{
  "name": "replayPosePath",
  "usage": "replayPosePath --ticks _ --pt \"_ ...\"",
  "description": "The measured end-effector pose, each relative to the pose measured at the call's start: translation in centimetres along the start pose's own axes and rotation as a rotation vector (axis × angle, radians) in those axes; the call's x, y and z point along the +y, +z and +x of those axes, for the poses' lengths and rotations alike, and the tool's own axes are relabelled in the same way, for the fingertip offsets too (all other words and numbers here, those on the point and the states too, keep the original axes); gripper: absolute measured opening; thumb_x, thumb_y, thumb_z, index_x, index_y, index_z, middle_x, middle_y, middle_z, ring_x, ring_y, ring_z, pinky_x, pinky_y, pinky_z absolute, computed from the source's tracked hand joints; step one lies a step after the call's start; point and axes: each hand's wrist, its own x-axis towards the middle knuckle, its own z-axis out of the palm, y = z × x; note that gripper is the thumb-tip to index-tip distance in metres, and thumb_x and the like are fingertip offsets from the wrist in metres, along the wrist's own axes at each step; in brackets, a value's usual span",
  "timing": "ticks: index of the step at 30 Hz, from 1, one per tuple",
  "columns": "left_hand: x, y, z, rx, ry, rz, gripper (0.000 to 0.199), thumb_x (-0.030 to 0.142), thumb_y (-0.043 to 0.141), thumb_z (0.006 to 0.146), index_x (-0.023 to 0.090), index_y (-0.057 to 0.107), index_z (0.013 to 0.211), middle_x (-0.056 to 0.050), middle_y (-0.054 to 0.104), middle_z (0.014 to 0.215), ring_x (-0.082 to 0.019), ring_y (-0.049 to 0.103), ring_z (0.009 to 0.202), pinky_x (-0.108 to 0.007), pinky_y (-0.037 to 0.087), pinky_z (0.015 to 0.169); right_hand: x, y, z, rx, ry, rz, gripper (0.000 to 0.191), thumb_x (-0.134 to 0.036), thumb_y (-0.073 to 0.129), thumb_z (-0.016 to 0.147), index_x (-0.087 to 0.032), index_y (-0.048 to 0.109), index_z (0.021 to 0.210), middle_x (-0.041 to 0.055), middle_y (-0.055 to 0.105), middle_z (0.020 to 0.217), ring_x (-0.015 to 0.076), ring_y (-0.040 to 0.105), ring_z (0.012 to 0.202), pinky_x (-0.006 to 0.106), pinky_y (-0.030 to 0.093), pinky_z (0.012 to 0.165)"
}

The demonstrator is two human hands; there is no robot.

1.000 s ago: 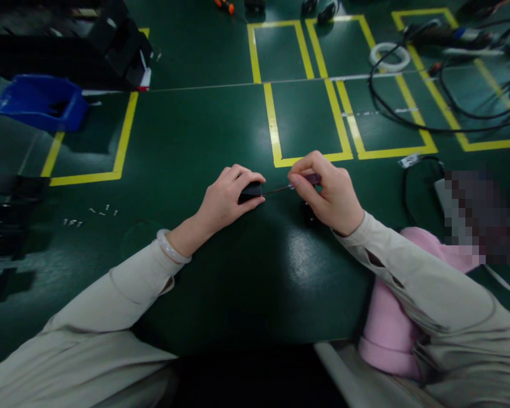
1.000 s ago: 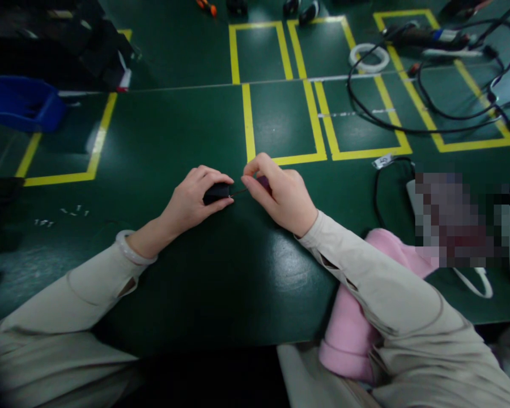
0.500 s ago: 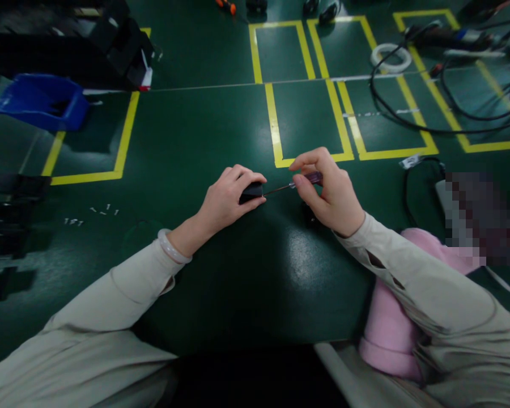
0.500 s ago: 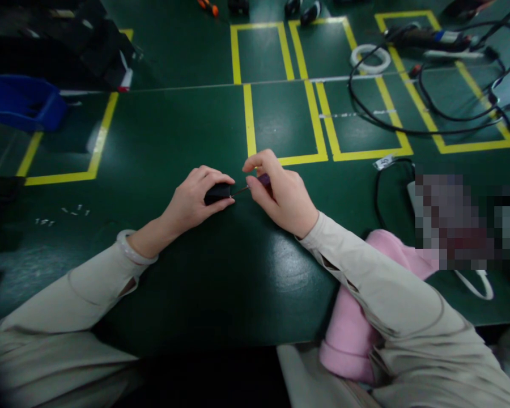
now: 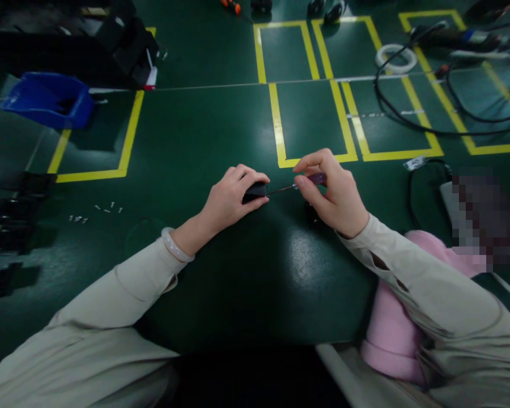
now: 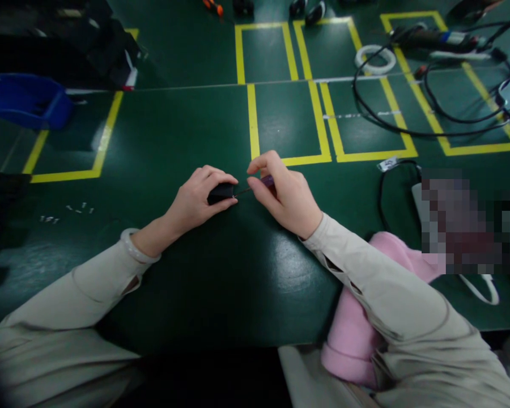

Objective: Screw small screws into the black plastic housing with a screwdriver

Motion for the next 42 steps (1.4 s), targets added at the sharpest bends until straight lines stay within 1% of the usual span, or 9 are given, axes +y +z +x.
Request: replayPosePath --ticks 4,9,15,21,26,30,33,39,42 --pt "0.03 -0.1 0.02 -0.009 -0.001 -0.003 0.032 0.037 0.063 0.094 0.022 0.059 0.122 -0.008 0.061 0.117 -0.025 0.056 0.108 -0.041 0.048 0.093 -0.07 -0.07 0.02 -0.008 0.006 -0.002 0.013 -0.033 0.054 0.096 -0.021 0.057 0.091 -0.0026 0.059 0.074 0.0085 0.059 0.061 0.022 0.044 0.056" --pt "0.04 -0.12 0.08 -0.016 -0.004 -0.014 0.032 0.036 0.063 0.094 0.022 0.059 0.122 -0.008 0.061 0.118 -0.025 0.056 0.108 -0.041 0.048 0.094 -0.12 -0.08 0.03 0.006 -0.011 -0.005 0.011 -0.026 0.053 0.094 -0.021 0.055 0.104 -0.001 0.059 0.082 0.0098 0.06 0.066 0.024 0.048 0.06" --pt "0.04 -0.19 0.08 -0.019 -0.001 -0.01 0.032 0.035 0.064 0.094 0.022 0.059 0.122 -0.008 0.061 0.118 -0.025 0.056 0.109 -0.041 0.048 0.095 -0.15 -0.07 0.09 0.006 -0.015 -0.023 0.014 -0.033 0.054 0.096 -0.021 0.056 0.089 -0.0028 0.059 0.072 0.0083 0.058 0.06 0.022 0.043 0.055" --pt "-0.05 -0.19 0.0 -0.011 0.013 -0.017 0.032 0.035 0.064 0.094 0.021 0.059 0.122 -0.008 0.061 0.118 -0.025 0.056 0.109 -0.04 0.048 0.094 -0.18 0.04 -0.02 0.014 0.001 -0.021 0.01 -0.027 0.053 0.095 -0.02 0.056 0.103 -0.0024 0.059 0.077 0.0097 0.061 0.065 0.024 0.048 0.06" --pt "-0.08 -0.19 -0.07 -0.015 0.012 -0.027 0.033 0.035 0.063 0.094 0.021 0.058 0.123 -0.008 0.061 0.119 -0.025 0.056 0.109 -0.04 0.048 0.095 -0.4 -0.12 0.16 0.002 -0.028 -0.021 0.014 -0.031 0.056 0.096 -0.02 0.056 0.087 -0.004 0.059 0.07 0.0072 0.059 0.058 0.021 0.044 0.054" --pt "-0.09 -0.26 -0.09 -0.029 0.016 -0.035 0.033 0.035 0.063 0.094 0.021 0.058 0.124 -0.008 0.06 0.12 -0.025 0.055 0.11 -0.04 0.047 0.096 -0.39 -0.12 0.14 -0.002 0.005 -0.017 0.006 -0.026 0.054 0.095 -0.021 0.057 0.096 -0.0015 0.06 0.079 0.0096 0.061 0.065 0.024 0.048 0.058" --pt "-0.21 -0.34 -0.14 -0.045 0.014 -0.043 0.033 0.034 0.061 0.095 0.021 0.057 0.125 -0.008 0.059 0.121 -0.025 0.054 0.112 -0.04 0.046 0.098 -0.35 0.0 0.07 -0.012 0.031 -0.022 0.01 -0.026 0.053 0.094 -0.022 0.056 0.102 0.0008 0.061 0.087 0.0116 0.063 0.071 0.027 0.052 0.064" --pt "-0.63 -0.47 -0.24 -0.07 0.031 -0.086 0.034 0.034 0.059 0.096 0.021 0.055 0.128 -0.008 0.058 0.123 -0.025 0.053 0.115 -0.04 0.046 0.1 -0.54 0.04 0.28 -0.001 -0.008 -0.045 0.014 -0.033 0.056 0.094 -0.021 0.056 0.088 -0.0018 0.059 0.075 0.0096 0.058 0.062 0.024 0.047 0.057" --pt "-0.72 -0.5 -0.26 -0.073 0.037 -0.096 0.035 0.034 0.059 0.097 0.02 0.054 0.129 -0.008 0.058 0.123 -0.025 0.053 0.115 -0.04 0.045 0.1 -0.62 -0.08 0.47 -0.016 0.01 -0.069 0.015 -0.034 0.055 0.095 -0.021 0.055 0.088 -0.0015 0.059 0.075 0.01 0.058 0.063 0.024 0.046 0.058"
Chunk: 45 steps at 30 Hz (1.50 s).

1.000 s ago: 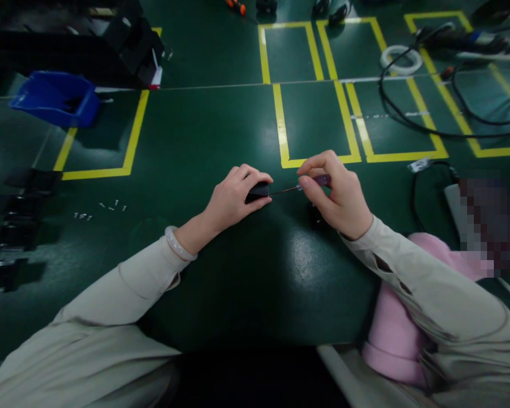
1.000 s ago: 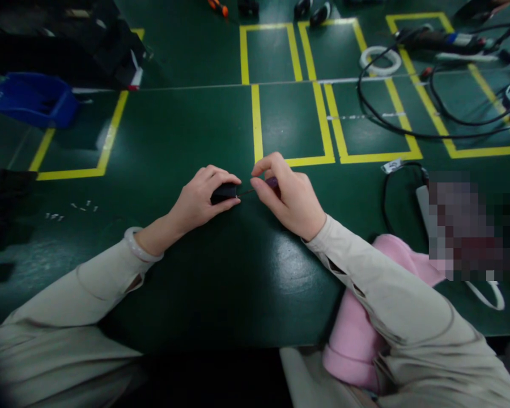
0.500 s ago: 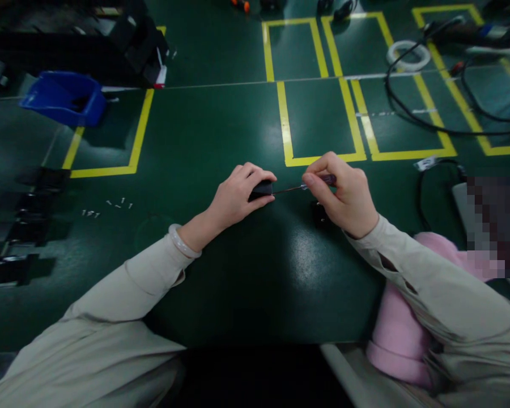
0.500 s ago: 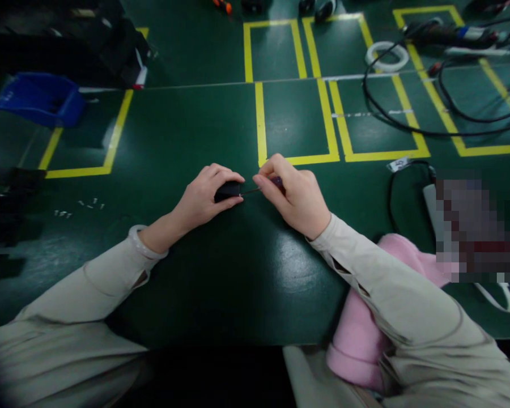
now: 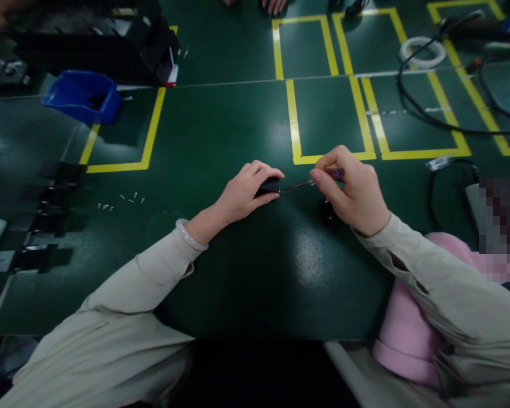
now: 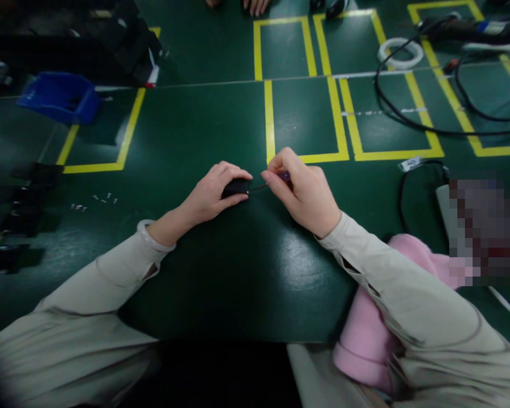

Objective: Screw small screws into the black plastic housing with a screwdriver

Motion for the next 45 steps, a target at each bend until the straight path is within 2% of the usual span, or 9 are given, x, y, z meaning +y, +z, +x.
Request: replayPosePath --ticks 5,10,13,17,22,28,33,39,45 --pt "-0.2 0.2 0.0 0.003 0.005 -0.006 0.035 0.035 0.058 0.097 0.021 0.054 0.129 -0.009 0.057 0.124 -0.025 0.053 0.115 -0.041 0.045 0.1 0.0 -0.3 0.3 -0.061 0.05 -0.031 0.012 -0.03 0.052 0.094 -0.02 0.055 0.099 0.0023 0.062 0.09 0.0126 0.062 0.072 0.028 0.049 0.065" --pt "-0.5 0.3 0.0 0.004 0.013 -0.009 0.036 0.036 0.058 0.097 0.023 0.053 0.13 -0.008 0.057 0.124 -0.025 0.053 0.115 -0.041 0.045 0.101 -0.6 -0.6 1.4 -0.142 0.054 -0.087 0.015 -0.034 0.053 0.094 -0.02 0.057 0.095 0.0009 0.061 0.08 0.0131 0.06 0.067 0.027 0.045 0.062" --pt "-0.5 0.3 0.0 0.005 0.015 -0.01 0.036 0.035 0.059 0.097 0.022 0.053 0.13 -0.008 0.057 0.123 -0.025 0.053 0.115 -0.04 0.045 0.101 -1.3 -0.7 2.3 -0.185 0.057 -0.156 0.016 -0.036 0.053 0.094 -0.02 0.057 0.092 -0.0013 0.058 0.069 0.0121 0.055 0.058 0.026 0.04 0.059" --pt "-0.4 0.1 0.0 -0.008 0.013 -0.015 0.035 0.036 0.058 0.097 0.022 0.053 0.129 -0.008 0.057 0.122 -0.025 0.053 0.114 -0.041 0.044 0.101 -2.3 -0.5 3.0 -0.254 0.087 -0.195 0.013 -0.029 0.051 0.094 -0.02 0.054 0.102 -0.0002 0.061 0.074 0.0145 0.059 0.062 0.027 0.04 0.063" --pt "-0.5 0.0 0.1 -0.026 0.015 -0.015 0.035 0.036 0.057 0.098 0.022 0.052 0.129 -0.008 0.057 0.123 -0.025 0.053 0.114 -0.041 0.044 0.102 -2.7 -0.2 2.9 -0.258 0.109 -0.198 0.012 -0.024 0.045 0.096 -0.018 0.051 0.104 0.0035 0.064 0.087 0.0143 0.061 0.07 0.027 0.041 0.067" --pt "-0.8 -0.2 0.2 -0.042 0.023 -0.037 0.037 0.036 0.057 0.098 0.022 0.051 0.132 -0.008 0.056 0.123 -0.025 0.053 0.115 -0.041 0.044 0.101 -2.3 -0.2 2.7 -0.23 0.08 -0.224 0.015 -0.034 0.047 0.097 -0.022 0.054 0.094 -0.0011 0.056 0.069 0.0124 0.053 0.058 0.025 0.033 0.059" --pt "-0.8 -0.3 0.1 -0.057 0.02 -0.059 0.036 0.035 0.055 0.098 0.023 0.051 0.132 -0.008 0.057 0.125 -0.026 0.052 0.119 -0.042 0.043 0.104 -2.4 -0.1 2.7 -0.24 0.1 -0.175 0.011 -0.024 0.046 0.095 -0.02 0.054 0.102 0.0016 0.061 0.079 0.0132 0.057 0.065 0.025 0.037 0.063" --pt "-1.0 -0.2 0.1 -0.048 0.023 -0.062 0.037 0.037 0.056 0.098 0.022 0.051 0.131 -0.008 0.057 0.124 -0.025 0.052 0.117 -0.041 0.043 0.103 -2.3 -0.3 2.7 -0.245 0.084 -0.199 0.019 -0.036 0.048 0.097 -0.021 0.057 0.091 -0.0015 0.054 0.067 0.0111 0.05 0.057 0.024 0.031 0.058" --pt "-1.0 -0.2 0.1 -0.043 0.045 -0.065 0.036 0.034 0.056 0.098 0.021 0.05 0.131 -0.008 0.058 0.125 -0.024 0.052 0.119 -0.041 0.042 0.104 -2.1 -0.4 2.8 -0.246 0.067 -0.141 0.014 -0.024 0.044 0.095 -0.019 0.055 0.101 -0.0023 0.052 0.069 0.0101 0.049 0.057 0.024 0.034 0.06"
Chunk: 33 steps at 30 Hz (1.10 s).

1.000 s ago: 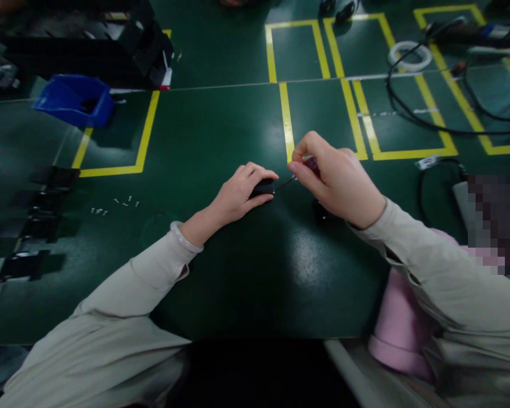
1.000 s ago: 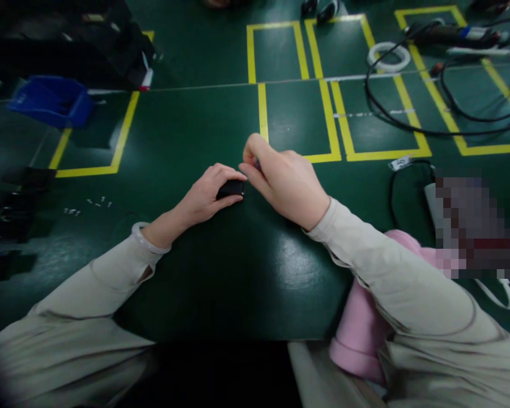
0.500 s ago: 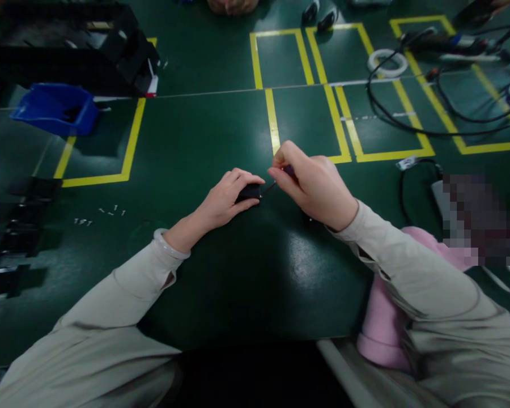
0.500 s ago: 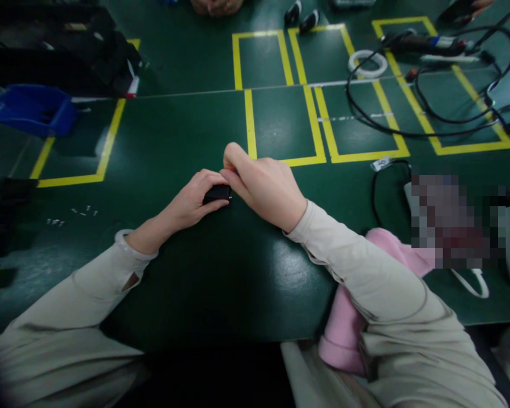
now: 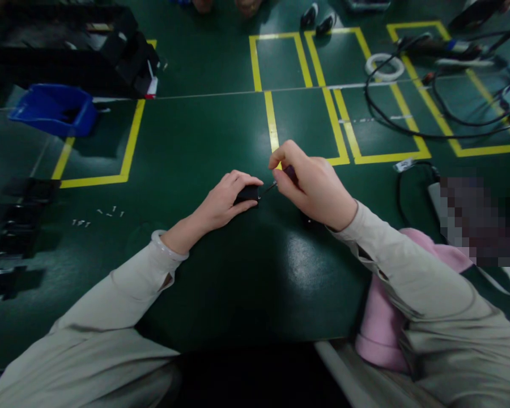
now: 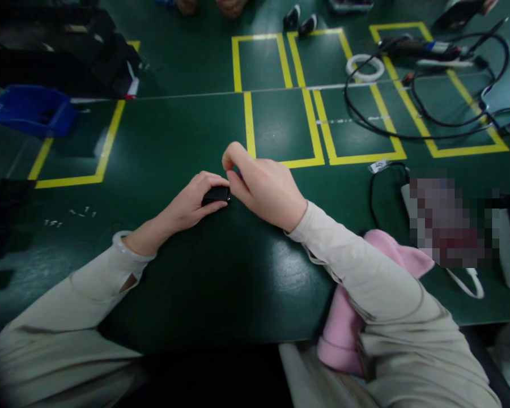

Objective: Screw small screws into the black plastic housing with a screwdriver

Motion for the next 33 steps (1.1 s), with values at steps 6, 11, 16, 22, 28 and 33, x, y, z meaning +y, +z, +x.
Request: replayPosePath --ticks 6,11,16,22,28,33 --pt "-0.03 -0.01 -0.07 0.007 -0.022 -0.015 0.036 0.034 0.058 0.097 0.022 0.051 0.131 -0.008 0.057 0.125 -0.024 0.053 0.118 -0.041 0.044 0.104 0.14 -0.08 0.02 -0.014 0.011 -0.008 0.012 -0.031 0.048 0.097 -0.021 0.054 0.092 -0.0025 0.054 0.067 0.0104 0.049 0.057 0.025 0.034 0.059" --pt "0.04 0.02 -0.1 0.008 -0.04 -0.032 0.036 0.034 0.058 0.097 0.022 0.052 0.131 -0.008 0.057 0.125 -0.024 0.053 0.119 -0.041 0.044 0.105 0.09 0.07 0.04 0.012 0.01 0.01 0.01 -0.025 0.046 0.095 -0.022 0.052 0.103 -0.0021 0.056 0.073 0.0106 0.05 0.059 0.025 0.037 0.062" --pt "0.13 0.09 -0.07 0.02 -0.031 -0.044 0.036 0.035 0.059 0.097 0.023 0.052 0.13 -0.007 0.058 0.124 -0.024 0.055 0.117 -0.041 0.045 0.103 -0.12 -0.02 0.09 0.003 0.022 -0.003 0.012 -0.032 0.05 0.096 -0.021 0.053 0.091 -0.0034 0.052 0.066 0.0096 0.047 0.055 0.025 0.033 0.058" --pt "0.19 0.2 -0.15 0.036 -0.022 -0.042 0.038 0.033 0.061 0.096 0.022 0.052 0.131 -0.007 0.059 0.124 -0.023 0.056 0.117 -0.039 0.045 0.103 0.1 0.01 0.09 0.011 0.0 0.05 0.01 -0.023 0.046 0.094 -0.021 0.053 0.101 -0.0024 0.056 0.072 0.0097 0.05 0.057 0.025 0.035 0.06" --pt "0.01 0.56 -0.3 0.067 -0.05 -0.035 0.054 0.034 0.065 0.094 0.025 0.043 0.142 -0.008 0.058 0.128 -0.025 0.057 0.116 -0.041 0.046 0.102 0.19 -0.05 0.1 0.019 0.006 0.01 0.013 -0.033 0.051 0.095 -0.021 0.056 0.092 -0.0036 0.056 0.067 0.0092 0.048 0.055 0.025 0.032 0.058" --pt "-0.06 0.68 -0.33 0.086 -0.06 -0.051 0.063 0.032 0.068 0.091 0.026 0.038 0.147 -0.007 0.059 0.125 -0.024 0.059 0.115 -0.04 0.046 0.103 0.26 -0.18 0.1 -0.004 -0.022 0.041 0.011 -0.024 0.049 0.093 -0.02 0.055 0.101 -0.0034 0.057 0.07 0.0093 0.051 0.057 0.025 0.035 0.059"
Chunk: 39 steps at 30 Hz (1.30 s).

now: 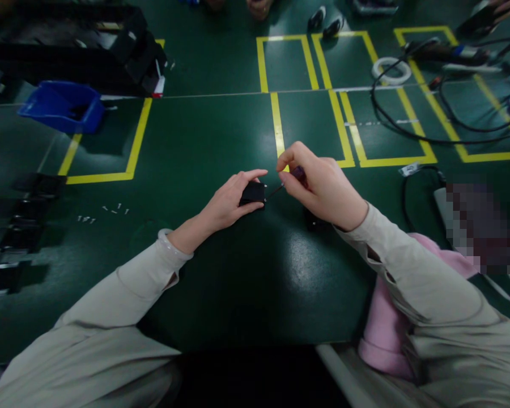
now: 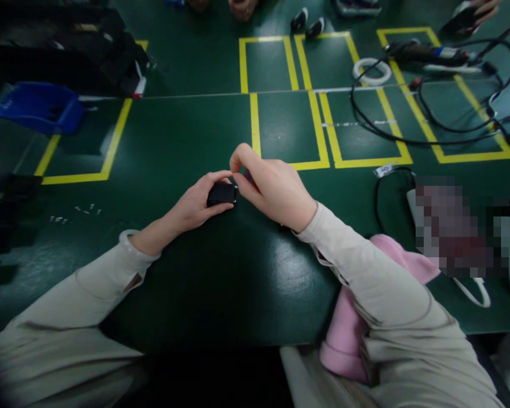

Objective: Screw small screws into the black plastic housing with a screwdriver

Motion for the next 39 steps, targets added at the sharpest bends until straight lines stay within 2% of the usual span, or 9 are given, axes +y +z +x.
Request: replayPosePath --ticks 6,11,18,22,25,27,30,34,39 --pt "0.2 0.1 0.1 0.01 0.034 -0.001 0.066 0.031 0.069 0.091 0.024 0.036 0.147 -0.009 0.059 0.127 -0.024 0.058 0.117 -0.039 0.046 0.104 0.0 -0.2 0.0 -0.004 -0.013 -0.026 0.014 -0.033 0.052 0.095 -0.021 0.056 0.091 -0.0035 0.055 0.066 0.0091 0.048 0.055 0.025 0.032 0.058" --pt "0.4 -0.1 0.1 -0.018 0.006 -0.004 0.064 0.034 0.069 0.091 0.025 0.038 0.146 -0.008 0.059 0.127 -0.024 0.06 0.117 -0.04 0.047 0.104 0.0 -0.2 -0.1 -0.021 -0.024 0.004 0.011 -0.026 0.048 0.095 -0.02 0.055 0.102 -0.0028 0.057 0.071 0.0094 0.052 0.057 0.025 0.032 0.058" --pt "0.3 -0.4 0.0 -0.017 -0.017 0.024 0.062 0.036 0.07 0.089 0.025 0.043 0.144 -0.007 0.061 0.127 -0.025 0.06 0.116 -0.041 0.046 0.103 -0.8 -0.1 0.2 -0.053 0.011 -0.07 0.013 -0.03 0.047 0.097 -0.02 0.053 0.1 -0.0031 0.055 0.067 0.01 0.051 0.055 0.024 0.032 0.058" --pt "0.3 -0.5 0.1 -0.037 -0.016 0.097 0.058 0.038 0.067 0.092 0.024 0.043 0.143 -0.007 0.061 0.128 -0.025 0.059 0.116 -0.04 0.045 0.102 -1.7 -0.4 0.6 -0.114 0.061 -0.152 0.019 -0.021 0.044 0.095 -0.017 0.05 0.113 -0.0015 0.058 0.072 0.0113 0.051 0.059 0.025 0.034 0.061" --pt "0.6 -0.8 0.0 -0.061 0.038 0.202 0.053 0.04 0.065 0.093 0.023 0.045 0.14 -0.009 0.059 0.132 -0.027 0.055 0.122 -0.044 0.039 0.109 -2.1 -0.6 0.9 -0.141 0.065 -0.192 0.023 -0.02 0.043 0.093 -0.017 0.049 0.115 -0.0012 0.058 0.073 0.0116 0.05 0.059 0.025 0.034 0.06" --pt "1.1 -1.3 -0.1 -0.019 0.06 0.308 0.056 0.045 0.068 0.09 0.022 0.048 0.137 -0.012 0.054 0.138 -0.03 0.05 0.129 -0.047 0.036 0.111 -2.3 -0.6 1.1 -0.148 0.061 -0.21 0.024 -0.02 0.043 0.093 -0.017 0.048 0.116 -0.0011 0.058 0.072 0.0122 0.05 0.059 0.025 0.033 0.06" --pt "2.5 -2.0 -0.2 0.048 0.026 0.435 0.05 0.05 0.068 0.089 0.021 0.055 0.128 -0.012 0.058 0.124 -0.03 0.054 0.113 -0.043 0.044 0.094 -2.4 -0.7 1.2 -0.159 0.049 -0.224 0.024 -0.021 0.043 0.092 -0.017 0.049 0.115 -0.0014 0.057 0.07 0.0125 0.049 0.058 0.026 0.033 0.059" --pt "4.1 -2.4 0.1 -0.066 0.002 0.449 0.027 0.036 0.064 0.093 0.018 0.059 0.112 -0.007 0.062 0.101 -0.023 0.058 0.092 -0.033 0.044 0.075 -2.4 -0.6 1.3 -0.171 0.014 -0.191 0.025 -0.021 0.044 0.091 -0.017 0.048 0.115 -0.0018 0.058 0.071 0.0119 0.05 0.059 0.025 0.035 0.06" --pt "5.1 -2.3 0.9 -0.126 0.017 0.515 0.01 0.024 0.059 0.092 0.017 0.059 0.1 -0.005 0.062 0.094 -0.022 0.06 0.086 -0.032 0.044 0.069 -2.2 -0.6 1.2 -0.158 -0.023 -0.145 0.027 -0.019 0.046 0.087 -0.017 0.048 0.113 -0.0021 0.059 0.073 0.0099 0.046 0.055 0.025 0.034 0.059"
